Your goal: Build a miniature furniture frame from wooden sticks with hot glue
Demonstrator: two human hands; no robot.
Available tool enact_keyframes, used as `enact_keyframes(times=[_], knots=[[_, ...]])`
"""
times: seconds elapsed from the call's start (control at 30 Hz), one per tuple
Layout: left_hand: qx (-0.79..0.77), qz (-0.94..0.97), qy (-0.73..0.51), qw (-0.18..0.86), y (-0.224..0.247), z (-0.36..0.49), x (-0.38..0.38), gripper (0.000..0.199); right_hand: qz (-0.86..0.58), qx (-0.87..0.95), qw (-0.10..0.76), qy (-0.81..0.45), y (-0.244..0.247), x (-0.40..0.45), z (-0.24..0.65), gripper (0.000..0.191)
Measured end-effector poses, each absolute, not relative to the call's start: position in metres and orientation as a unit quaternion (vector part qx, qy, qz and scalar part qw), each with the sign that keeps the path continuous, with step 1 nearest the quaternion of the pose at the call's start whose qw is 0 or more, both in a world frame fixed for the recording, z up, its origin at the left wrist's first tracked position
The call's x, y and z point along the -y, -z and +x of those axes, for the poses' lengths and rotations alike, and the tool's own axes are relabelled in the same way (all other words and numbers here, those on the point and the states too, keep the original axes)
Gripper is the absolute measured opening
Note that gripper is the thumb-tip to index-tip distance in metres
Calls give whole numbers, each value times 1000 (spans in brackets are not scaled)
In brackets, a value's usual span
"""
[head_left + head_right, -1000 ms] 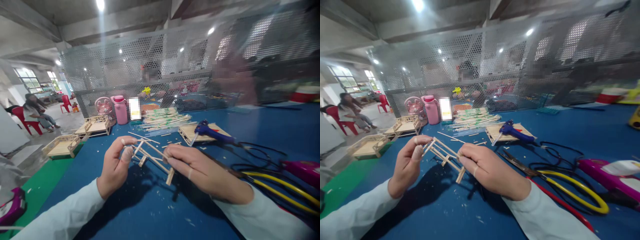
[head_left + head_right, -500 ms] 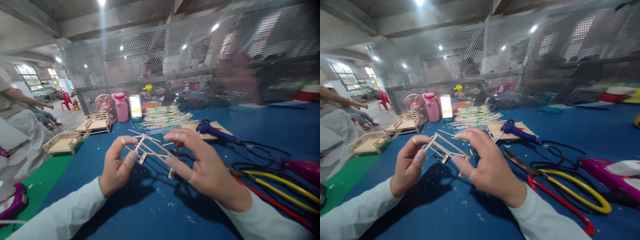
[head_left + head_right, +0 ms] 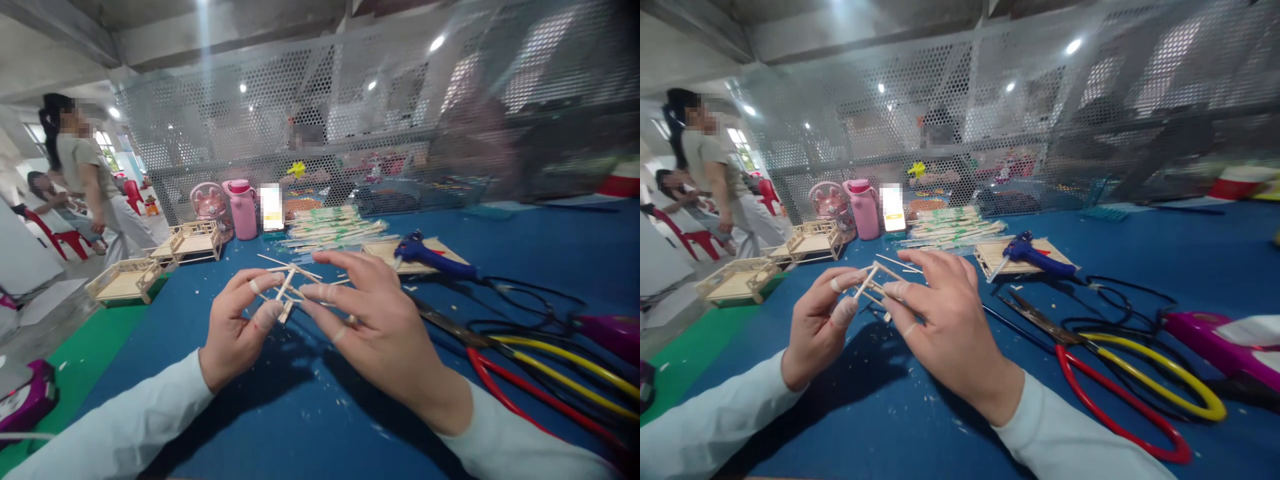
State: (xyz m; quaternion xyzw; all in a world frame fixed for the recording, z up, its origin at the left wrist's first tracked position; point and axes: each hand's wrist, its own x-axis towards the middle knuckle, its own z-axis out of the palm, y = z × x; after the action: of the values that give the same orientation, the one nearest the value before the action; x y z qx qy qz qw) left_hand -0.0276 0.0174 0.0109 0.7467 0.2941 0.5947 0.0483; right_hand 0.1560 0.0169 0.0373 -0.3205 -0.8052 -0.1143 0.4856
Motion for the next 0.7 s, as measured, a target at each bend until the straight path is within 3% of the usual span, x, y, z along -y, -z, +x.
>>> enact_keyframes(times=[0.7], knots=[[-295, 753, -586, 48, -10, -29, -17, 22, -330, 789, 513, 75, -37, -13, 153, 13]])
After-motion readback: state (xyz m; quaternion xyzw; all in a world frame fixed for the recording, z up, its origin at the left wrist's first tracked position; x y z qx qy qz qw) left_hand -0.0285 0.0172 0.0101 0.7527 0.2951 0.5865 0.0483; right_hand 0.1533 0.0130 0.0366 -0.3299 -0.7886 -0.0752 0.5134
